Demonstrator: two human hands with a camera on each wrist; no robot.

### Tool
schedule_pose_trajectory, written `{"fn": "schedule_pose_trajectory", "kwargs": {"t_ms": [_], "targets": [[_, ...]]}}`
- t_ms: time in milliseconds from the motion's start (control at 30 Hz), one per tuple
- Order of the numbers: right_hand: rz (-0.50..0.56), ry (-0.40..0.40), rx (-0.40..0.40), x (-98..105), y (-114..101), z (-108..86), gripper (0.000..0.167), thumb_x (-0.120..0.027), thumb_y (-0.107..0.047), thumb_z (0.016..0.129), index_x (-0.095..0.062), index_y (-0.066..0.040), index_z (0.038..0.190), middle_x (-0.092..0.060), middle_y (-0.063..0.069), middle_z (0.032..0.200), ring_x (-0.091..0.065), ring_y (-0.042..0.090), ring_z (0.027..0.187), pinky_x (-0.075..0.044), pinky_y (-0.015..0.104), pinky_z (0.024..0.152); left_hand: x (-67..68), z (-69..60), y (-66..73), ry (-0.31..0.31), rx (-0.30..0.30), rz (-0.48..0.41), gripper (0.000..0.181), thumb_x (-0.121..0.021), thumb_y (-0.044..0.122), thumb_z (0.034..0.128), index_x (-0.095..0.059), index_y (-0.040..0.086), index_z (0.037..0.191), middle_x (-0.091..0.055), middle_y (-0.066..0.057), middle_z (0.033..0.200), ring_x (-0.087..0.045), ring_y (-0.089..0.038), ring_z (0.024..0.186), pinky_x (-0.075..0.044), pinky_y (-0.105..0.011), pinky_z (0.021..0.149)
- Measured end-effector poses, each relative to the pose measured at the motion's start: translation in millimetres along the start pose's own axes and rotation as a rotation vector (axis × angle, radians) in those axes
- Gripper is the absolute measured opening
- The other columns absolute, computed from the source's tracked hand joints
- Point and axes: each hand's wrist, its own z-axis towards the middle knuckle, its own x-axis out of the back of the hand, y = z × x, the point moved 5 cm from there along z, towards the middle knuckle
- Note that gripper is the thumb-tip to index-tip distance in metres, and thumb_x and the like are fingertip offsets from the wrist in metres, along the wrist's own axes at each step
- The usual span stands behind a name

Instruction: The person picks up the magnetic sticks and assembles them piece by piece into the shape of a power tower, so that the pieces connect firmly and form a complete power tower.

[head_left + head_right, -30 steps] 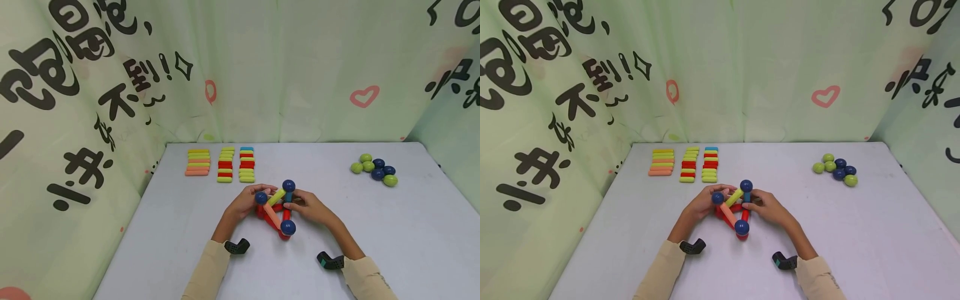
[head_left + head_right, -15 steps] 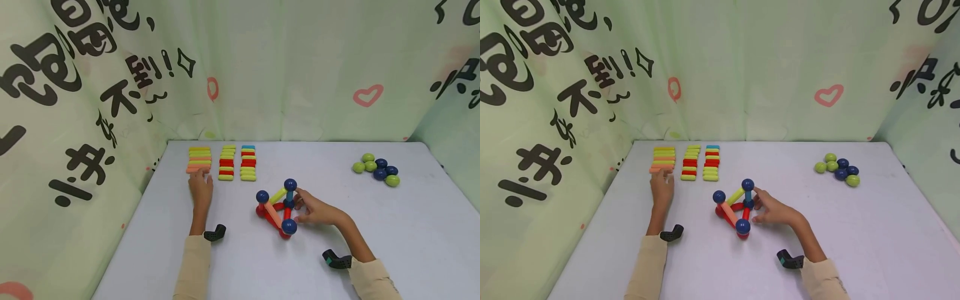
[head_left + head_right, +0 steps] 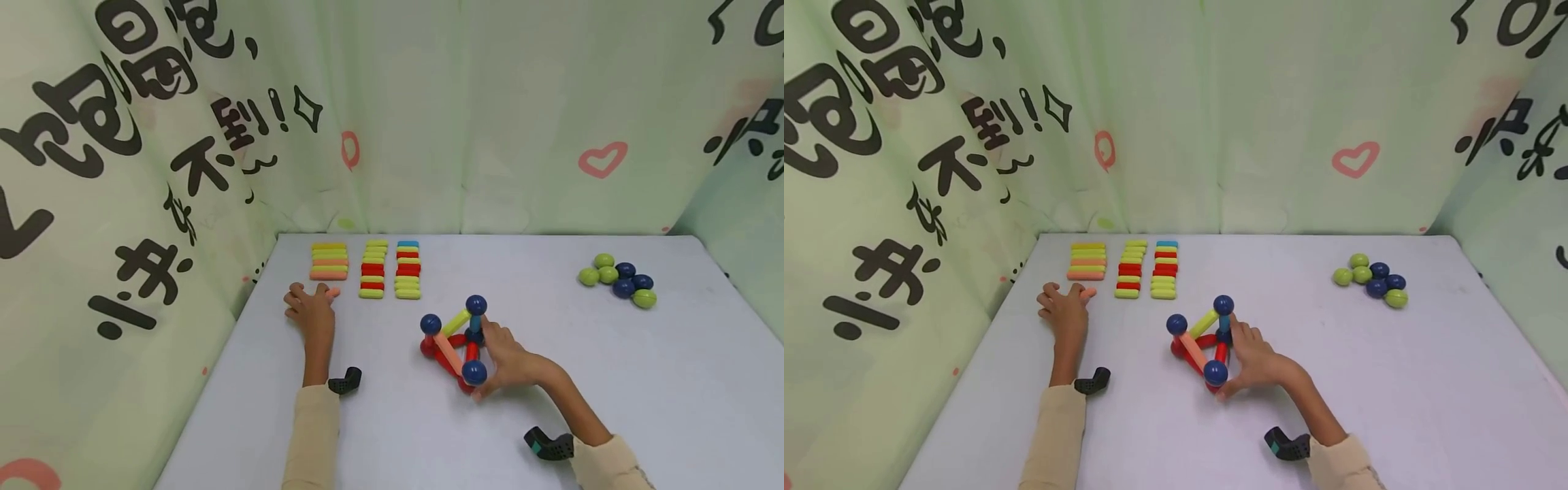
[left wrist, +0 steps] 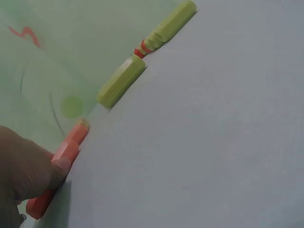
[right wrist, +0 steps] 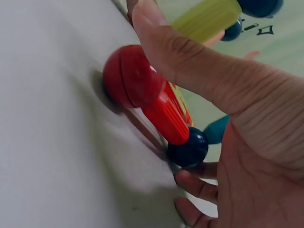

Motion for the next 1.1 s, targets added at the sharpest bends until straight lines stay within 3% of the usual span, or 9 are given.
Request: {"fn": "schedule_pose_trajectory", "kwargs": {"t_ms": [133,200,333,433,500,567,733,900,1100], "targets": [[-0.038,0.063,-0.056,-8.8,0.0,-3.0,0.142,-0.092,-0.044,0.056,0.0,0.01,0.15,-0.031,0.032,0.145,-0.03,0.047,0.126,-0.039,0.066,0.094,0.7,-5.3,4.3,0.019,0.015,-0.006,0.023,-0.064,0.011,0.0928,-0.066,0.01,0.115,-0.051,-0.022,0.117,-0.046,-0.042,0.113,-0.036,-0.058,0.085],[-0.062,0.106,-0.072,-13.9,0.6,-5.5,0.143,-0.092,-0.048,0.054,-0.002,0.008,0.15,-0.033,0.031,0.144,-0.032,0.045,0.123,-0.042,0.059,0.088,1.1,-9.3,9.3,0.033,0.005,-0.067,0.025,-0.064,0.014,0.0937,-0.065,0.01,0.118,-0.059,-0.021,0.111,-0.055,-0.04,0.106,-0.042,-0.059,0.084],[-0.093,0.186,-0.113,-23.0,-0.4,-9.7,0.145,-0.091,-0.054,0.05,-0.006,0.007,0.15,-0.035,0.03,0.143,-0.034,0.043,0.122,-0.039,0.049,0.079,1.7,-15.8,23.2,0.087,-0.053,-0.314,0.03,-0.063,0.022,0.0954,-0.065,0.005,0.12,-0.067,-0.019,0.102,-0.064,-0.035,0.092,-0.053,-0.049,0.077],[-0.098,0.232,-0.133,-28.5,-1.7,-10.0,0.144,-0.089,-0.057,0.053,-0.006,0.006,0.152,-0.035,0.031,0.146,-0.034,0.043,0.124,-0.037,0.05,0.079,-0.1,-19.1,37.3,0.061,-0.082,-0.555,0.032,-0.059,0.026,0.098,-0.063,0.003,0.121,-0.069,-0.016,0.092,-0.066,-0.03,0.073,-0.054,-0.035,0.064],[-0.081,0.269,-0.121,-30.4,-3.0,-10.4,0.138,-0.088,-0.055,0.057,-0.007,0.002,0.153,-0.035,0.028,0.148,-0.034,0.042,0.125,-0.034,0.049,0.079,-3.5,-21.7,49.8,-0.011,-0.101,-0.715,0.033,-0.058,0.027,0.0992,-0.061,0.004,0.121,-0.069,-0.017,0.087,-0.064,-0.031,0.06,-0.048,-0.028,0.053],[-0.061,0.317,-0.067,-30.3,-3.6,-11.3,0.124,-0.087,-0.047,0.064,-0.014,-0.002,0.154,-0.036,0.024,0.15,-0.036,0.04,0.124,-0.034,0.048,0.081,-8.5,-25.3,64.7,-0.127,-0.113,-0.825,0.033,-0.055,0.03,0.1003,-0.059,0.006,0.123,-0.069,-0.017,0.085,-0.063,-0.03,0.053,-0.043,-0.022,0.048],[0.04,0.413,0.151,-20.6,-1.0,-13.9,0.075,-0.083,-0.015,0.076,-0.048,-0.007,0.142,-0.055,0.018,0.134,-0.048,0.034,0.114,-0.044,0.049,0.085,-24.4,-38.5,99.2,-0.447,-0.104,-0.946,0.039,-0.056,0.037,0.0992,-0.054,0.012,0.129,-0.071,-0.012,0.094,-0.068,-0.022,0.068,-0.048,-0.018,0.056],[0.134,0.339,0.21,-9.2,9.8,-9.3,0.053,-0.078,-0.007,0.08,-0.06,-0.009,0.13,-0.065,0.011,0.123,-0.059,0.032,0.111,-0.049,0.046,0.094,-41.3,-52.5,120.3,-0.693,-0.018,-1.059,0.04,-0.057,0.029,0.0987,-0.051,0.009,0.133,-0.07,-0.012,0.112,-0.069,-0.016,0.086,-0.057,-0.023,0.07],[0.179,0.248,0.216,5.0,18.9,1.8,0.038,-0.071,-0.002,0.084,-0.065,-0.009,0.122,-0.07,0.007,0.118,-0.063,0.026,0.11,-0.05,0.028,0.096,-50.9,-61.1,136.7,-0.902,-0.055,-1.092,0.033,-0.056,0.026,0.0998,-0.053,0.006,0.126,-0.071,-0.013,0.117,-0.072,-0.02,0.099,-0.049,-0.035,0.101]]}}
